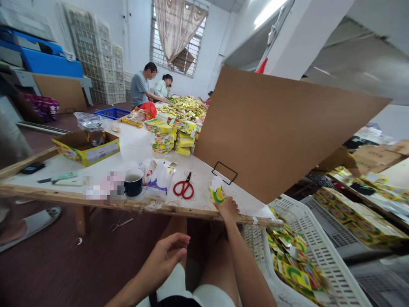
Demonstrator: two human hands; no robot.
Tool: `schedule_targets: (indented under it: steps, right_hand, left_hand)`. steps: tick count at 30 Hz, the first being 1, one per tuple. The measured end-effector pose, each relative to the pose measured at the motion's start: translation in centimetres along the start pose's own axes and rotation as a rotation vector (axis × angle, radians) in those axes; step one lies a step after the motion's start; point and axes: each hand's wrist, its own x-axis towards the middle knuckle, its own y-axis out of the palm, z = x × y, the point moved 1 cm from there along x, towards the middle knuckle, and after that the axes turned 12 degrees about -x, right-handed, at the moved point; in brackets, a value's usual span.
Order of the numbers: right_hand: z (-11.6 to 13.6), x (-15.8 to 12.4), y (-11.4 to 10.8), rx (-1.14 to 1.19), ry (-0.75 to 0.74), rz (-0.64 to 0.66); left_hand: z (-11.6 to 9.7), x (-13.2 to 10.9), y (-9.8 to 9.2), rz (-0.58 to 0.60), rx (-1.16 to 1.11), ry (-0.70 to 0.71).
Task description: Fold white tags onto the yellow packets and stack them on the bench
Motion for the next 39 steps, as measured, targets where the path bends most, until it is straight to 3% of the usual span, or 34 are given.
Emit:
schedule_targets:
  steps: [4,7,10,13,14,16,18,21,23,29,33,36,39]
  right_hand:
    - [0.7,-0.2,-1.9,0.156,-0.002,-0.029]
    - [2.0,-2.4,-3.2,0.318,-0.026,0.009]
    - [3.8,-8.3,-4.0,0.457,-0.095,0.109]
    - [5.5,-15.1,-4.8,0.606,-0.189,0.339]
    - [6.0,-16.7,-5.2,0.559,-0.221,0.324]
    - [6.4,-18.3,-6.4,0.404,-0.334,0.162]
    - [6.5,-18.5,-7.4,0.259,-0.532,0.085]
    - [6.0,-17.8,-7.7,0.204,-0.732,0.191]
    - [5.5,-17.6,-7.3,0.234,-0.709,0.191]
    - [4.8,-18.0,-6.3,0.261,-0.598,-0.003]
    - [4.9,-18.0,-6.3,0.313,-0.556,0.085]
    - [4.7,-17.8,-6.4,0.314,-0.601,0.082]
    - [4.1,-17.5,-6.0,0.320,-0.648,0.176]
  left_hand:
    - [0.3,0.1,-0.2,0.001,-0.026,0.014]
    - [0.1,0.3,-0.3,-0.067,-0.084,0.005]
    - [-0.4,0.5,-0.2,-0.139,-0.220,0.033]
    - [-0.9,0.5,0.1,-0.159,-0.289,0.055]
    - [-0.9,0.5,0.1,-0.156,-0.265,0.032]
    - [-1.0,0.4,0.1,-0.121,-0.179,-0.034]
    - [-1.0,0.2,0.2,-0.051,-0.102,-0.054]
    - [-0.9,0.0,0.3,0.005,-0.032,-0.010]
    - [-0.8,-0.2,0.4,0.016,-0.013,-0.017]
    - [-1.0,-0.3,0.5,0.005,-0.024,-0.029]
    - [-1.2,-0.4,0.3,-0.005,-0.030,-0.046]
    - [-1.3,-0.6,0.1,0.002,-0.027,-0.043]
    - [-1.2,-0.8,0.1,0.006,-0.016,-0.029]
